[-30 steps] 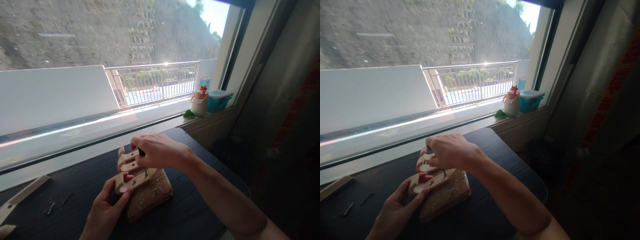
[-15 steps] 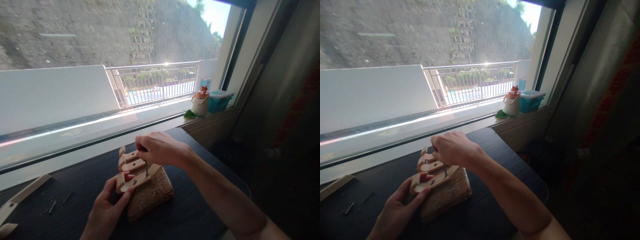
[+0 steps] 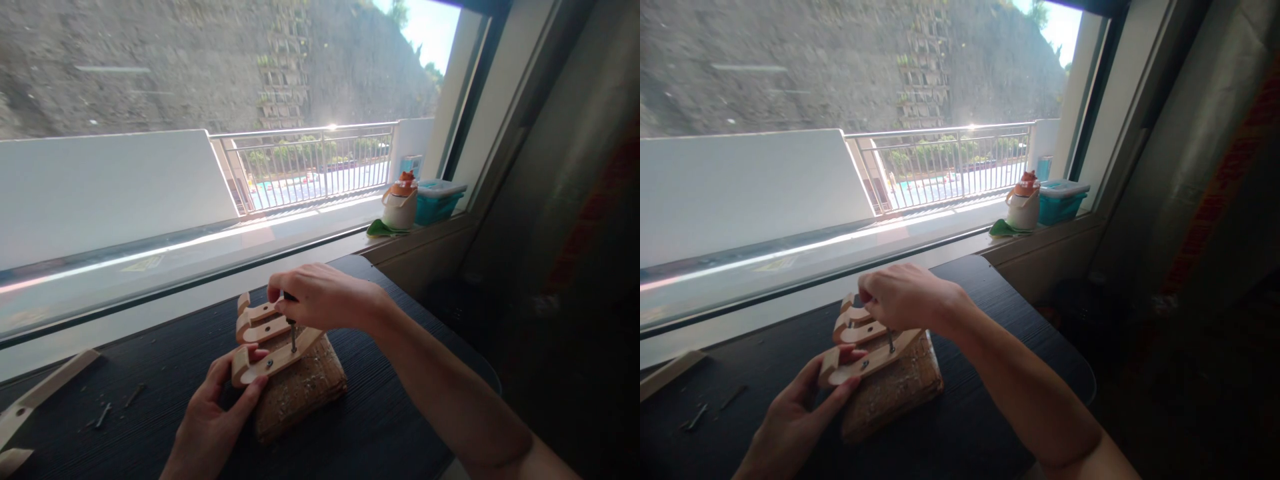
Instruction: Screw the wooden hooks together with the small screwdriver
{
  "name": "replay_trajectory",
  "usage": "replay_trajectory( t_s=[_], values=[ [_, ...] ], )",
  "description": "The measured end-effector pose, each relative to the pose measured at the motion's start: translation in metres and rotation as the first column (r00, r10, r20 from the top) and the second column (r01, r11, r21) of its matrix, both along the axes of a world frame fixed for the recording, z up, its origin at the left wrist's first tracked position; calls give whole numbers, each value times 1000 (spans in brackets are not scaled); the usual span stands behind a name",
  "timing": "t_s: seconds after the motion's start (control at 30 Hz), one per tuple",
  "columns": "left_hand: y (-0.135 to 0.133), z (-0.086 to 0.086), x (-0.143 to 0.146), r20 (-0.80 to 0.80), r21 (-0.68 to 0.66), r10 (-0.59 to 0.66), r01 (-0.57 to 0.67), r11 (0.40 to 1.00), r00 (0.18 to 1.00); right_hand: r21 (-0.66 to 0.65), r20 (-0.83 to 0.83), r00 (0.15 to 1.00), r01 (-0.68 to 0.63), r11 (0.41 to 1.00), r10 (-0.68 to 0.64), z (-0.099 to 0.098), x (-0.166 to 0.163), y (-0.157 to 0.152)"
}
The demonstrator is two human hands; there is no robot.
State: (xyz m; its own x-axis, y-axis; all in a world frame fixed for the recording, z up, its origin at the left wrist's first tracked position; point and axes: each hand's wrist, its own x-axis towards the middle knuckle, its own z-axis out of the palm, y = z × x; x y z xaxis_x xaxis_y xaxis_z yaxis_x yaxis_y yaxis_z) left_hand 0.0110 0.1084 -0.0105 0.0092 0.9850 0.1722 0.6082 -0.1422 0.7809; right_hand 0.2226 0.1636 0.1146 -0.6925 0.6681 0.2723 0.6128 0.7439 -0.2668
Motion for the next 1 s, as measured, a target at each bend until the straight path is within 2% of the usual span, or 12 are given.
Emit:
replay_trajectory(
  t_s=[0.13, 0.2, 0.3, 0.4, 0.6, 0.8, 1.0],
  values=[
    [0, -2, -2, -17, -13, 7, -7, 1000, 1000, 62, 46, 995, 85, 994, -88, -1, -2, -1],
    [0, -2, -4, -21, -20, 14, -14, 1000, 1000, 53, 18, 999, 50, 997, -51, -2, -3, -2],
    [-1, -1, -3, -19, -12, 16, -17, 1000, 1000, -16, -43, 997, -72, 997, 71, -2, -5, -4],
    [-2, 2, 0, -14, -21, 17, -17, 1000, 1000, -52, -47, 994, -97, 994, 94, -1, -6, -4],
    [-1, 3, 1, -16, -15, 15, -16, 1000, 1000, -29, -40, 999, -7, 1000, 5, 0, -2, 0],
    [-1, 2, 1, -20, 0, 11, -11, 1000, 1000, 47, 12, 996, 89, 995, -90, 0, -2, -2],
    [-1, 4, 1, -36, -3, 23, -23, 1000, 999, 59, -4, 1000, -20, 998, 20, 0, -4, -7]
  ],
)
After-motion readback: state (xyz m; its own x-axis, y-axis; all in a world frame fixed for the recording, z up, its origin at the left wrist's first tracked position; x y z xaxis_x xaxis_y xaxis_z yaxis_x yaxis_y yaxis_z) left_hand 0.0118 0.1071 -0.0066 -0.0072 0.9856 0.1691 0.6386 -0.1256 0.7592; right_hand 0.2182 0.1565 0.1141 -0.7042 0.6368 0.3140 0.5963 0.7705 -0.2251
